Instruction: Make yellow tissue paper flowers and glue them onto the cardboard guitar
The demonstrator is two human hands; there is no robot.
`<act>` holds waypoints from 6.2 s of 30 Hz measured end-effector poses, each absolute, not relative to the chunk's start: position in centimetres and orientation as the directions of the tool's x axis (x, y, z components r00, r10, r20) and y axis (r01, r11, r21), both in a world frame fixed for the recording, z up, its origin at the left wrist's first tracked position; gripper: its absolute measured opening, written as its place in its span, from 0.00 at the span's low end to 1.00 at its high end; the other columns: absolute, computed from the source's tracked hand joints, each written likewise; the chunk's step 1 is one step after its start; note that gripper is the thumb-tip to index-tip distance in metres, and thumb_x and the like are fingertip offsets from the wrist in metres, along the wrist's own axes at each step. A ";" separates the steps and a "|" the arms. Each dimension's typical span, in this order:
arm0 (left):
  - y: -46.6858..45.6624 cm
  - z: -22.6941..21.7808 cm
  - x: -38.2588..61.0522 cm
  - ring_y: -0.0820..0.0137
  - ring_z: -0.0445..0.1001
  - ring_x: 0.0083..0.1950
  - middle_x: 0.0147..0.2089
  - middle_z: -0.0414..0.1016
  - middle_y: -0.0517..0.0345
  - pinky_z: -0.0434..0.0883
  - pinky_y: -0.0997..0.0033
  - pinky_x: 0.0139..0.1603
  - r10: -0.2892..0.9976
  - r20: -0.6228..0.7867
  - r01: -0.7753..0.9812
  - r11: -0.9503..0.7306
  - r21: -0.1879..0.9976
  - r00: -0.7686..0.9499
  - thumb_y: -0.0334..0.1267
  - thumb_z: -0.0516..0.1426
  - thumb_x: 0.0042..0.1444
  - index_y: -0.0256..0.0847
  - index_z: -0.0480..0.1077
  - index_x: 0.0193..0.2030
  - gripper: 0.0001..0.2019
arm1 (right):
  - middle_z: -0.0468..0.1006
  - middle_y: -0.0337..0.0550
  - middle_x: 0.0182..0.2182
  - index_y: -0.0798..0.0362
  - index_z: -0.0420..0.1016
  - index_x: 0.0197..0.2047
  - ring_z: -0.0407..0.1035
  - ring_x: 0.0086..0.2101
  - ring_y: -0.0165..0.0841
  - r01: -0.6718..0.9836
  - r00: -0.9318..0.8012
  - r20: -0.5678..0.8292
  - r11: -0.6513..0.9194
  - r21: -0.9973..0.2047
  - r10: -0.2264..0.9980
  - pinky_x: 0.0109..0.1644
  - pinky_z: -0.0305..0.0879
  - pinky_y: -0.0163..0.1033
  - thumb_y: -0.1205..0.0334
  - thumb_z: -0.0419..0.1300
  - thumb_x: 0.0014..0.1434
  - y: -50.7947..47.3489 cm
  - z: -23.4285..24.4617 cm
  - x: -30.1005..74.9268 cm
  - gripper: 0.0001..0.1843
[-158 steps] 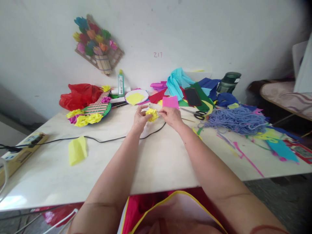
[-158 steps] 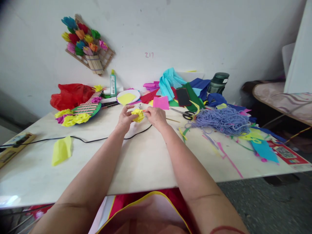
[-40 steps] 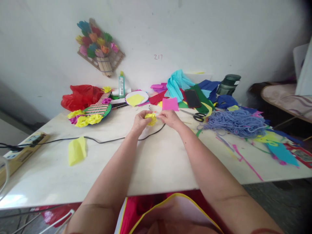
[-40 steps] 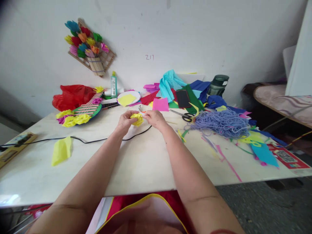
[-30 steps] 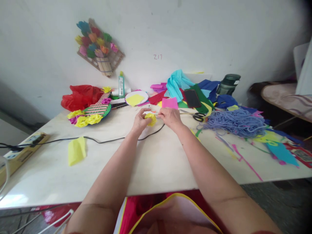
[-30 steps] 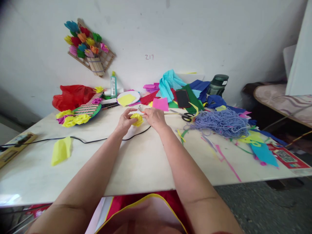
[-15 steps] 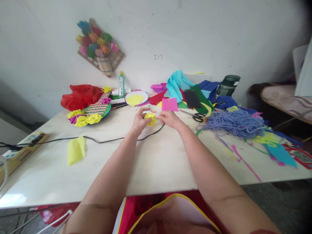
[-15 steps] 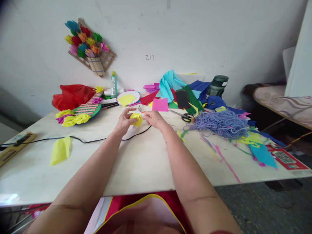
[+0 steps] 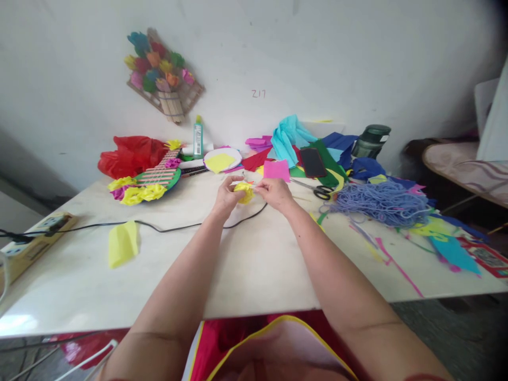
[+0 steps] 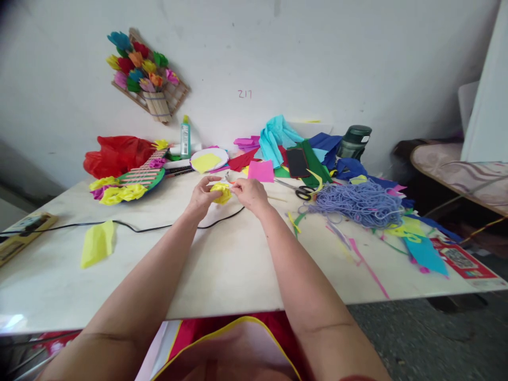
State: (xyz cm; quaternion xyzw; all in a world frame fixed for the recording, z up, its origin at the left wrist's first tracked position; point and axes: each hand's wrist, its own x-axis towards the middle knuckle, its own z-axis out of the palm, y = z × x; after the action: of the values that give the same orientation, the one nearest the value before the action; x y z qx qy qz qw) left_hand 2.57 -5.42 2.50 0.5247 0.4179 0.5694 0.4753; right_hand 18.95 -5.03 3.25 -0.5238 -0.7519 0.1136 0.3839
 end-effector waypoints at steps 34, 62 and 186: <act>-5.1 1.9 2.7 0.73 0.70 0.24 0.26 0.74 0.63 0.66 0.74 0.27 0.972 0.229 -0.124 -0.222 0.967 0.045 0.36 0.62 0.31 0.40 0.66 0.37 0.21 | 0.82 0.44 0.36 0.51 0.79 0.37 0.72 0.36 0.35 0.904 -0.272 0.566 0.408 -0.126 0.778 0.32 0.51 0.37 0.62 0.58 0.61 -5.9 4.5 19.2 0.08; -5.1 2.0 2.4 0.74 0.70 0.25 0.26 0.73 0.62 0.66 0.75 0.27 0.977 0.203 -0.092 -0.196 0.976 0.069 0.34 0.62 0.31 0.37 0.71 0.33 0.17 | 0.82 0.45 0.34 0.52 0.79 0.36 0.71 0.35 0.34 0.897 -0.269 0.519 0.407 -0.173 0.812 0.33 0.52 0.36 0.62 0.59 0.60 -5.9 4.8 19.2 0.08; -4.7 2.0 2.4 0.66 0.76 0.33 0.33 0.74 0.58 0.75 0.65 0.33 0.977 0.097 -0.238 -0.141 0.961 -0.191 0.33 0.62 0.31 0.41 0.68 0.41 0.24 | 0.83 0.45 0.39 0.49 0.81 0.41 0.73 0.39 0.37 0.896 -0.091 0.325 0.220 -0.385 0.941 0.36 0.56 0.37 0.53 0.55 0.63 -5.9 4.9 19.3 0.15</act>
State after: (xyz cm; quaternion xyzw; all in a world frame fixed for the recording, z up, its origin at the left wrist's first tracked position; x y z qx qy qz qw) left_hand 2.39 -4.73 1.96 0.4158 0.4444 0.6307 0.4815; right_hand 19.27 -5.94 4.90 -0.6230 -0.7374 0.0435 0.2573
